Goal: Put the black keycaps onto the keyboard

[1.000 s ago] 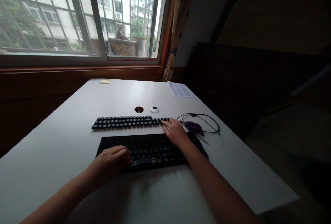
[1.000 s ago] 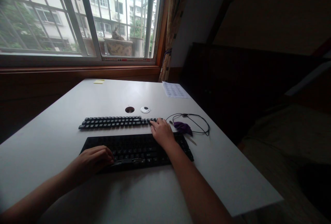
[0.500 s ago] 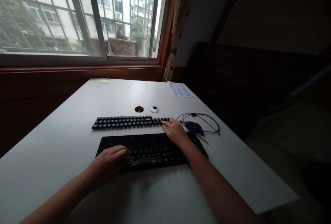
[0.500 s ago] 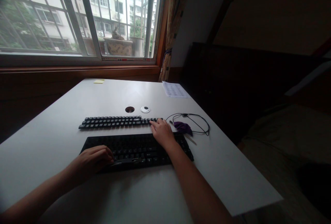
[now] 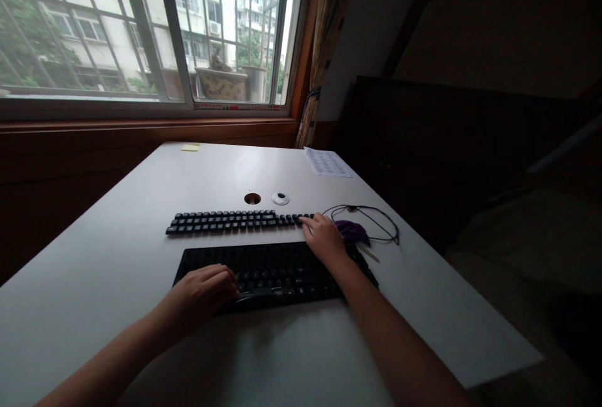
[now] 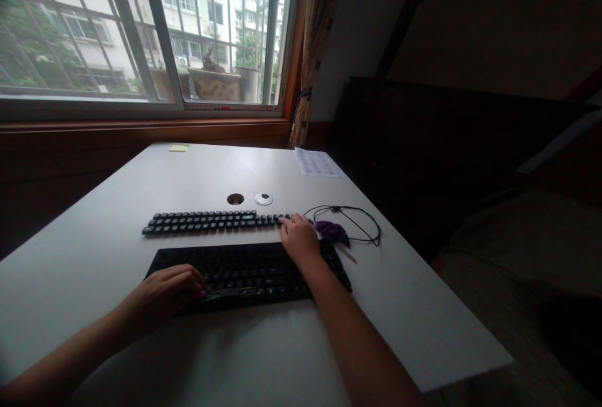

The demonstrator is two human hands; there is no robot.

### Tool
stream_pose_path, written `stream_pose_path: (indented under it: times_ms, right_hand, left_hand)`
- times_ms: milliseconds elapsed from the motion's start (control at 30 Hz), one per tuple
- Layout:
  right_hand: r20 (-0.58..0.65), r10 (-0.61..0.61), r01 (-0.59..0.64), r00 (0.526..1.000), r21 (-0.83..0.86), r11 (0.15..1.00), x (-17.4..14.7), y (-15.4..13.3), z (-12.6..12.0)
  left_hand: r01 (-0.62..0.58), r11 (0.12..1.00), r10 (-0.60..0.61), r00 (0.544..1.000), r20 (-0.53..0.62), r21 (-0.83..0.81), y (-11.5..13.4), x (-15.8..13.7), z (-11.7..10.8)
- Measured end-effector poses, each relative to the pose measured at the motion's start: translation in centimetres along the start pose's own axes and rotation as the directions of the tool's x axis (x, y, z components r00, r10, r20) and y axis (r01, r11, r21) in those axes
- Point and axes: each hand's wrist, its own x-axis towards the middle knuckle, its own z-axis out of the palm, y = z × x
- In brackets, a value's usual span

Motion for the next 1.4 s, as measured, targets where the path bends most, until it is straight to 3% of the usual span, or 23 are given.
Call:
stream_pose_path:
  times_ms: [967, 1267, 1400]
  right_hand:
    - [0.017, -0.044, 0.044, 0.999, 0.015, 0.999, -0.1, -0.2, 0.1]
    - [-0.084, -0.054, 0.061, 0.995, 0.09, 0.994, -0.2, -0.1, -0.5]
    - [-0.142, -0.124, 0.15, 0.982, 0.192, 0.97, -0.3, 0.4, -1.0]
  left_hand:
    - [0.003, 1.0, -0.003, 1.0, -0.002, -0.013, 0.0, 0.0, 0.1]
    - [0.029, 0.997, -0.032, 0.999, -0.038, -0.074, 0.5, 0.2, -0.3]
    - [0.022, 0.99, -0.04, 0.991, -0.131, -0.136, 1.1, 0.5, -1.1]
